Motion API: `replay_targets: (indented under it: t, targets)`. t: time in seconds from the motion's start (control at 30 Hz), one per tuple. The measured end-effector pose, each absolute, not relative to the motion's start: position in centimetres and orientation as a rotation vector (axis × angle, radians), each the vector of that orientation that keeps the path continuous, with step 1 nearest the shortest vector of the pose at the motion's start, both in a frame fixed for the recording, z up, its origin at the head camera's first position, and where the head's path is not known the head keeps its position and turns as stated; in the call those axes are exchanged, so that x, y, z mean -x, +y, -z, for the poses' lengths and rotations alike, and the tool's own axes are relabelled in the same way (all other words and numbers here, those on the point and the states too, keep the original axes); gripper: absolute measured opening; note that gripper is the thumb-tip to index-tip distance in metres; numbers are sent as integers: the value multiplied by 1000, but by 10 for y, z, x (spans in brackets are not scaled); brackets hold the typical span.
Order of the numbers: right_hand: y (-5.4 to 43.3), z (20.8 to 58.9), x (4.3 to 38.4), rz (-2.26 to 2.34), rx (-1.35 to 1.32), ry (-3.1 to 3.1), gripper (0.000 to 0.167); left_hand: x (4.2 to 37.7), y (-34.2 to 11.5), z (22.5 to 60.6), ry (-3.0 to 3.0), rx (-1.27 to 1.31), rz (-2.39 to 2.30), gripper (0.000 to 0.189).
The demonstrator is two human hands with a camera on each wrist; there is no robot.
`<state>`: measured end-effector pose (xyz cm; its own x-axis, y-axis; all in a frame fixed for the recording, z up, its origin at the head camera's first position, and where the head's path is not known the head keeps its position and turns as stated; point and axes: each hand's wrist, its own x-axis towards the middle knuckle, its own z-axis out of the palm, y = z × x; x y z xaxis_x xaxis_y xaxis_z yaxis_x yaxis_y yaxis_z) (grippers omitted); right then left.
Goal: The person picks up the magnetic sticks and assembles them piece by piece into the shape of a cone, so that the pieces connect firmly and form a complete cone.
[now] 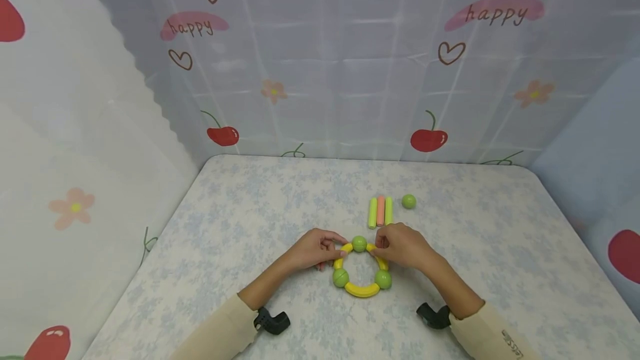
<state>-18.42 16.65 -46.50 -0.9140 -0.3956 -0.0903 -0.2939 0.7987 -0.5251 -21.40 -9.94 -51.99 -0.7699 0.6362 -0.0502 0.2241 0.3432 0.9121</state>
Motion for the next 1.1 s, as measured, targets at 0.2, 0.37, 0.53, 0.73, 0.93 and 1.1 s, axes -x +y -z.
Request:
replay_targets:
  t: [0.2,0.37,0.53,0.73,0.93,1.1]
  targets:
    - [170,466,184,794,540,2766,22,212,-97,520,2202,-751,-1417,27]
    - [173,464,185,803,538,2756,21,212,-96,520,2196,-746,-1419,28]
    - [178,457,194,844,490,2827,16,212,-99,518,2207,-720,-1414,26]
    - [193,453,205,941,357,2963,11,213,-98,523,2222,-712,-1423,25]
    - [197,451,218,915,279,3000,13,212,-97,523,2226,-696,-1426,25]
    - [192,452,230,833,208,3017,18,212,-98,521,2226,-700,-1425,25]
